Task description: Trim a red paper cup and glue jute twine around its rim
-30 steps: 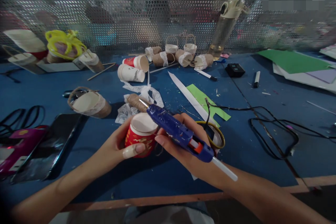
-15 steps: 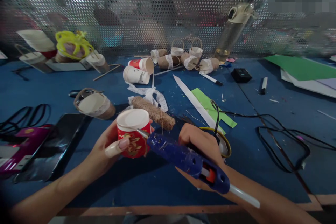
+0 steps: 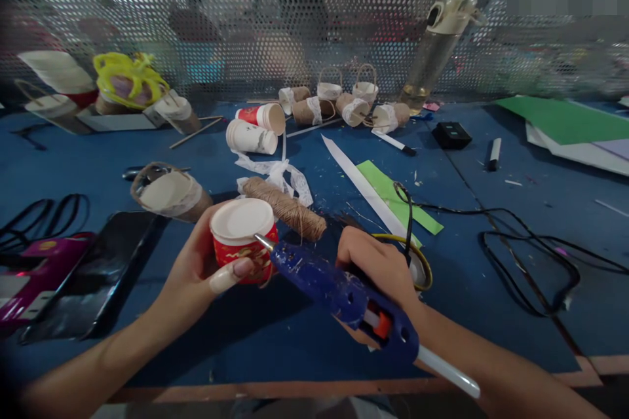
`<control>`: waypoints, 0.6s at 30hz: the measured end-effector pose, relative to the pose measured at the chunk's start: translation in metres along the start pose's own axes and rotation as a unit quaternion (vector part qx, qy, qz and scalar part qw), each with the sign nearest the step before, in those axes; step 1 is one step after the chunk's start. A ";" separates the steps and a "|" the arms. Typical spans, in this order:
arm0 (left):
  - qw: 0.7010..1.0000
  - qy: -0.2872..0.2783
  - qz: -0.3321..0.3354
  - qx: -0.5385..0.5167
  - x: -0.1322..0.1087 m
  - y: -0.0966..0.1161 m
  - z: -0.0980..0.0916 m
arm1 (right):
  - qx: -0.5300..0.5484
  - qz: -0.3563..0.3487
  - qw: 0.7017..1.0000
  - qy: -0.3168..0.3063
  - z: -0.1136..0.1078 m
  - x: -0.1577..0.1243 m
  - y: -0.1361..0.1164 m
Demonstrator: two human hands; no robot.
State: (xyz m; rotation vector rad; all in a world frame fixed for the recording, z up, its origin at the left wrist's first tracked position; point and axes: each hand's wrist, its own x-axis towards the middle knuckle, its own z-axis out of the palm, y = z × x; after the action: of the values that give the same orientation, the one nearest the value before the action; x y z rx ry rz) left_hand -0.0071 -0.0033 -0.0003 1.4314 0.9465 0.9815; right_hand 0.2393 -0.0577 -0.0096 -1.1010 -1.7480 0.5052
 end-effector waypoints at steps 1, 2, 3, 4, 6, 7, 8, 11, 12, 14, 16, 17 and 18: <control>1.000 0.008 0.007 0.015 0.000 0.000 0.000 | -0.003 -0.002 1.000 0.001 0.000 0.000 0.000; 0.999 0.019 0.013 0.032 0.000 0.000 0.001 | -0.005 -0.004 1.000 0.003 0.000 0.000 0.001; 0.998 0.031 0.019 0.044 0.000 -0.001 0.001 | -0.008 -0.006 1.000 0.003 0.000 -0.001 0.001; 0.997 0.040 0.024 0.054 0.001 -0.001 0.002 | -0.011 -0.006 1.000 0.002 0.000 0.000 0.001; 0.997 0.047 0.031 0.060 0.001 -0.001 0.002 | -0.016 -0.003 1.000 -0.003 -0.001 0.000 0.000; 0.997 0.046 0.032 0.061 0.001 -0.002 0.002 | -0.020 0.002 1.000 -0.005 -0.002 0.000 0.000; 0.997 0.045 0.033 0.060 0.001 -0.002 0.002 | -0.023 0.008 1.000 -0.009 -0.003 0.000 0.000; 0.997 0.047 0.023 0.057 0.000 -0.002 0.002 | -0.035 0.023 0.999 -0.022 -0.006 -0.001 0.001; 0.997 0.049 0.018 0.055 0.000 -0.002 0.002 | -0.036 0.025 0.999 -0.025 -0.007 -0.001 0.001; 0.997 0.049 0.013 0.050 0.000 -0.002 0.002 | -0.037 0.029 0.999 -0.023 -0.007 -0.002 0.002; 0.998 0.039 0.015 0.044 0.000 -0.001 0.002 | -0.040 0.033 0.999 -0.015 -0.006 -0.002 0.002; 0.999 0.032 0.015 0.041 0.000 0.000 0.002 | -0.040 0.034 0.999 -0.010 -0.005 -0.002 0.003; 0.999 0.026 0.014 0.037 0.000 0.001 0.001 | -0.035 0.031 0.999 -0.006 -0.004 -0.002 0.003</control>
State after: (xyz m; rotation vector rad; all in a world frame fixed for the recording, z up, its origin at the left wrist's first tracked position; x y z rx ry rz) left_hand -0.0055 -0.0034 0.0010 1.4900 1.0121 1.0168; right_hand 0.2441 -0.0584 -0.0111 -1.2075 -1.7584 0.4928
